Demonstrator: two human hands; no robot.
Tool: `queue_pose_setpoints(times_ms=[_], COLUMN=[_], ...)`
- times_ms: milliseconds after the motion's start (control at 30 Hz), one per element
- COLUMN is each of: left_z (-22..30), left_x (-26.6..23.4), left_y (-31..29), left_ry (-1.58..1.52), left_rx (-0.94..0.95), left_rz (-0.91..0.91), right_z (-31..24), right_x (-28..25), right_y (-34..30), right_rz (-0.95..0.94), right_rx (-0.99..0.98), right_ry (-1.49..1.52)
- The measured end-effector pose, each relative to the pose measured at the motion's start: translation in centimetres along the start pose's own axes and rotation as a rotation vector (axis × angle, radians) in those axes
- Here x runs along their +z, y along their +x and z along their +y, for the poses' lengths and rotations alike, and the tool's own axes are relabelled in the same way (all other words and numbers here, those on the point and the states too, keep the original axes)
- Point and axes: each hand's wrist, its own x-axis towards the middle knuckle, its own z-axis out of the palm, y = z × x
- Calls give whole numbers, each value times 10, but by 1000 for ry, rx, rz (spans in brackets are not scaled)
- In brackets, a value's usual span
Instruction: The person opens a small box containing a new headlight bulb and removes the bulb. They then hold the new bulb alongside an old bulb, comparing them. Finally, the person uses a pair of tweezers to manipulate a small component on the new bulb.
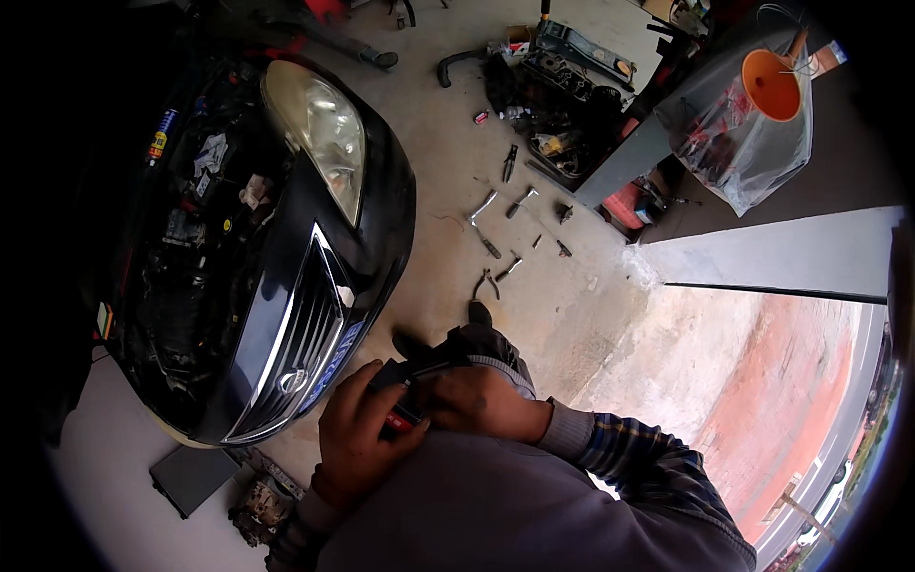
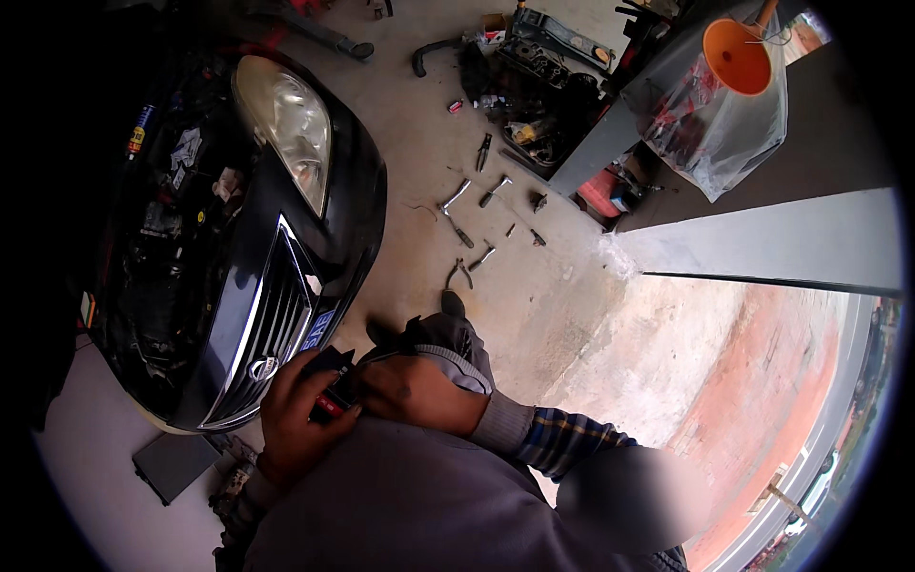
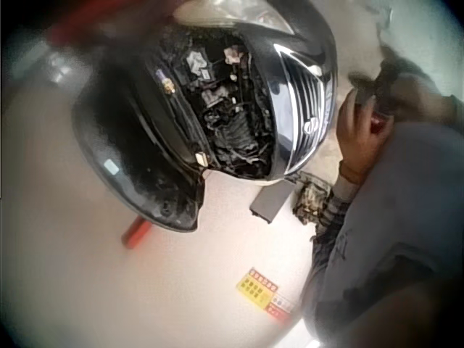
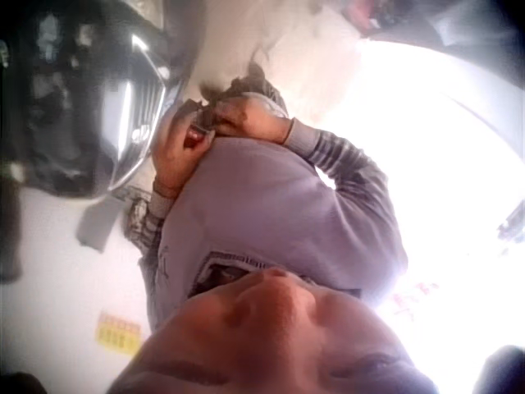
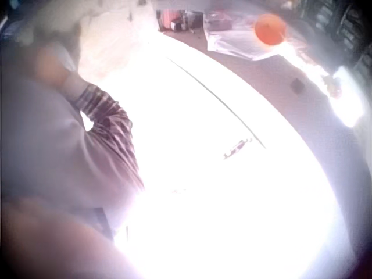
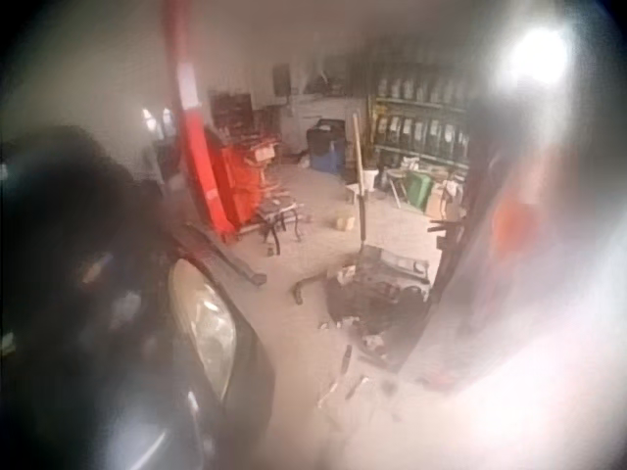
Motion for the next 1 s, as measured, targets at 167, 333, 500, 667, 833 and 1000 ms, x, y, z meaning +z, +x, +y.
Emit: queue_pose_setpoints(times_ms=[167,333,500,667,833,1000], left_z=[9,16,16,5,-15,-51], left_x=[8,7,7,20,11,7], left_y=[13,39,51,62,94,152], left_ry=[-21,37,80,24,-11,-314], left_rx=[51,162,161,218,281,250], left_rz=[34,32,-14,157,106,64], right_z=[0,1,12,28,29,40], right_x=[-18,-36,-39,-40,-50,-68], right_y=[-2,-8,-8,-5,13,54], right_rz=[11,34,76,44,25,377], right_rx=[-29,138,149,197,327,635], right_ry=[59,85,46,-8,34,584])
